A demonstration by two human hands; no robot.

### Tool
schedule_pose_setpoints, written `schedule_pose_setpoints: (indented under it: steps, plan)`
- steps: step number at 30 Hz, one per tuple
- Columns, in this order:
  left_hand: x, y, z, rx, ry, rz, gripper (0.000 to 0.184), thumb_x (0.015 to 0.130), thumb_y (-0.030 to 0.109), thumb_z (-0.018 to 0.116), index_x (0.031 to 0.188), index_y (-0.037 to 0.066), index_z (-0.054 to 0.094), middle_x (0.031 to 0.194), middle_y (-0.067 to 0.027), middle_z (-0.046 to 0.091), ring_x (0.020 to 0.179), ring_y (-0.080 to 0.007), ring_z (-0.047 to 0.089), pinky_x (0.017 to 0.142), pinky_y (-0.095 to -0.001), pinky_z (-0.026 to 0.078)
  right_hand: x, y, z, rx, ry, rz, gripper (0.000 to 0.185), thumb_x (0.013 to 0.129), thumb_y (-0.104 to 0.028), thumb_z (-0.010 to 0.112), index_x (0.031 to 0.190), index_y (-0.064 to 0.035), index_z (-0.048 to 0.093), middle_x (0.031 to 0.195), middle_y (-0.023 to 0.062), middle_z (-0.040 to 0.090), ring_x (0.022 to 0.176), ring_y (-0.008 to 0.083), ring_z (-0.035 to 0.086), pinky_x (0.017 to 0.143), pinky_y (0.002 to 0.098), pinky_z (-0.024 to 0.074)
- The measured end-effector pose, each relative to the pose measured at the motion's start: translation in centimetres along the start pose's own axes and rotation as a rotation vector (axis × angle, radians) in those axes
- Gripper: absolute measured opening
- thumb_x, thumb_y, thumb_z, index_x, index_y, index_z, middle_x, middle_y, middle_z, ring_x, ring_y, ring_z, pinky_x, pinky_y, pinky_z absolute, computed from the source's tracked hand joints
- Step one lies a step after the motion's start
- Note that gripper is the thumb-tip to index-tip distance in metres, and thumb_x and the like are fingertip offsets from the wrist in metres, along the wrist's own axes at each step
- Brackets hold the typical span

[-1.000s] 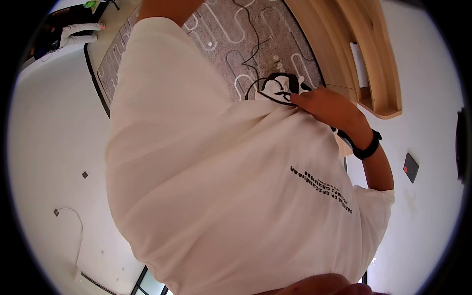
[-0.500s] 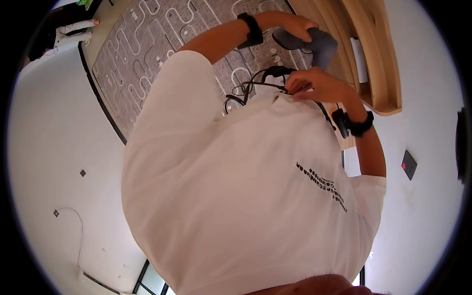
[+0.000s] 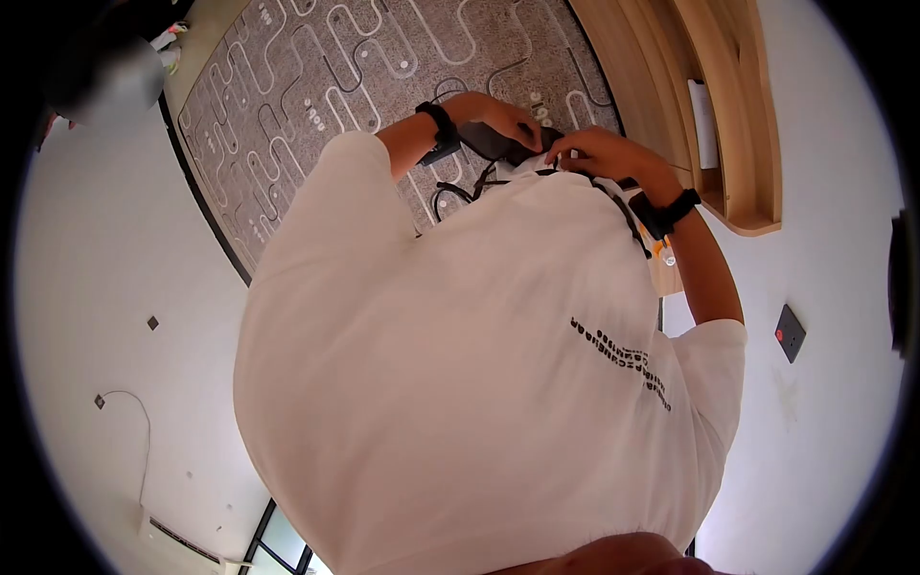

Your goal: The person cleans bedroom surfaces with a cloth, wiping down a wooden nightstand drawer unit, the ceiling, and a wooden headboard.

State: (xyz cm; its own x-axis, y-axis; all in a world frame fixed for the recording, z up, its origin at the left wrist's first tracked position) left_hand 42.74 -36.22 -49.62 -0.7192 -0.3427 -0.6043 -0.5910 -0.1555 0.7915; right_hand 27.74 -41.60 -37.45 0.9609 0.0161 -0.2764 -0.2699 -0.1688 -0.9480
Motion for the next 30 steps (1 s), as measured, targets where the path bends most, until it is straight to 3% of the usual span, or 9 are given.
schedule_pose_setpoints:
  steps: [2, 4, 8, 14, 16, 22, 26, 28, 30]
  plan:
    - [0.7, -0.5, -0.4, -0.025, 0.067, 0.022, 0.046, 0.091, 0.056, 0.057, 0.108, 0.015, 0.068, 0.117, -0.0091, 0.059, 0.106, -0.0264, 0.056, 0.089, -0.0401, 0.042, 0.5, -1.1, -0.3, -0.161, -0.078, 0.041, 0.019, 0.084, -0.007, 0.066, 0.103, -0.0072, 0.069, 0.082, 0.0115, 0.068, 0.074, 0.0217, 0.066, 0.066, 0.0362, 0.0492]
    - [1.4, -0.2, -0.5, 0.037, 0.08, 0.107, 0.044, 0.093, 0.052, 0.057, 0.092, 0.01, 0.069, 0.086, -0.0069, 0.063, 0.078, -0.0219, 0.055, 0.075, -0.0395, 0.043, 0.6, -1.7, -0.7, -0.227, -0.098, 0.096, 0.018, 0.084, -0.009, 0.067, 0.102, -0.0076, 0.069, 0.08, 0.0109, 0.068, 0.073, 0.0219, 0.066, 0.065, 0.0364, 0.049]
    - [3.0, 0.6, -0.1, 0.132, 0.038, 0.3, 0.039, 0.096, 0.037, 0.058, 0.085, 0.001, 0.067, 0.075, -0.0095, 0.056, 0.071, -0.0209, 0.054, 0.071, -0.0347, 0.043, 0.6, -0.5, 0.3, -0.231, -0.058, 0.043, 0.016, 0.087, -0.013, 0.067, 0.103, -0.0106, 0.068, 0.079, 0.01, 0.069, 0.064, 0.0235, 0.061, 0.058, 0.0366, 0.044]
    - [1.7, -0.7, -3.7, 0.188, 0.524, 0.381, 0.044, 0.095, 0.038, 0.058, 0.077, -0.002, 0.062, 0.075, -0.0095, 0.055, 0.073, -0.028, 0.053, 0.076, -0.0423, 0.042, 2.2, 1.2, -0.1, -0.644, -0.035, 0.142, 0.009, 0.085, -0.019, 0.065, 0.093, -0.016, 0.067, 0.076, 0.0099, 0.064, 0.074, 0.0298, 0.064, 0.064, 0.0429, 0.0482]
    - [2.2, -2.8, -3.2, 0.115, 0.259, 0.018, 0.047, 0.095, 0.042, 0.057, 0.076, 0.0, 0.063, 0.079, -0.0104, 0.061, 0.076, -0.0288, 0.055, 0.079, -0.0439, 0.041, 3.8, 2.3, 0.4, -0.726, -0.064, 0.118, 0.005, 0.083, -0.017, 0.063, 0.085, -0.0134, 0.062, 0.075, 0.0109, 0.062, 0.073, 0.0308, 0.064, 0.064, 0.0431, 0.0486]
    - [-2.4, -2.8, -1.9, 0.095, 0.133, -0.235, 0.054, 0.089, 0.049, 0.064, 0.064, 0.0, 0.063, 0.061, -0.0073, 0.06, 0.06, -0.0243, 0.055, 0.065, -0.0398, 0.043, 5.3, 3.3, 1.7, -0.927, -0.058, -0.102, 0.005, 0.077, -0.014, 0.065, 0.082, -0.0121, 0.064, 0.072, 0.0108, 0.061, 0.071, 0.0307, 0.063, 0.064, 0.0427, 0.0503]
    - [-8.7, 4.1, -0.7, 0.202, -0.048, -0.174, 0.053, 0.083, 0.049, 0.071, 0.065, -0.001, 0.067, 0.055, -0.0049, 0.058, 0.052, -0.0238, 0.052, 0.061, -0.0406, 0.043, 2.3, -1.0, 1.4, -0.652, 0.053, -0.295, 0.015, 0.075, -0.006, 0.07, 0.09, -0.0091, 0.068, 0.078, 0.01, 0.063, 0.073, 0.0287, 0.063, 0.067, 0.0403, 0.0512]
    - [-11.8, 9.3, 1.4, 0.077, -0.31, 0.092, 0.048, 0.08, 0.048, 0.074, 0.074, 0.0, 0.072, 0.065, -0.0079, 0.063, 0.066, -0.0222, 0.058, 0.066, -0.0387, 0.045, 1.2, -2.7, 0.9, -0.461, 0.036, -0.305, 0.019, 0.076, -0.002, 0.07, 0.095, -0.007, 0.068, 0.083, 0.0094, 0.064, 0.076, 0.028, 0.063, 0.068, 0.0399, 0.0509]
    - [-11.7, 10.7, 3.0, 0.148, -0.264, 0.113, 0.047, 0.08, 0.047, 0.074, 0.077, 0.0, 0.073, 0.07, -0.0098, 0.064, 0.074, -0.0218, 0.058, 0.069, -0.0379, 0.046, 0.8, -1.9, 0.8, -0.142, -0.108, 0.136, 0.015, 0.081, 0.001, 0.067, 0.096, -0.0028, 0.067, 0.09, 0.0096, 0.067, 0.078, 0.0274, 0.063, 0.074, 0.0364, 0.0513]
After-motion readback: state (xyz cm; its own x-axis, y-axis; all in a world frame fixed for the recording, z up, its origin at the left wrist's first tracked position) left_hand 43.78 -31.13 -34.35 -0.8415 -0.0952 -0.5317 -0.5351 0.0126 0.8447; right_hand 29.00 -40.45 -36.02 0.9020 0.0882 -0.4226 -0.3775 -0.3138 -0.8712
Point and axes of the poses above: each hand's wrist, its own x-axis towards the middle knuckle, its own z-axis out of the palm, y = z × x, the point moved 5 cm from there along x, towards the middle knuckle
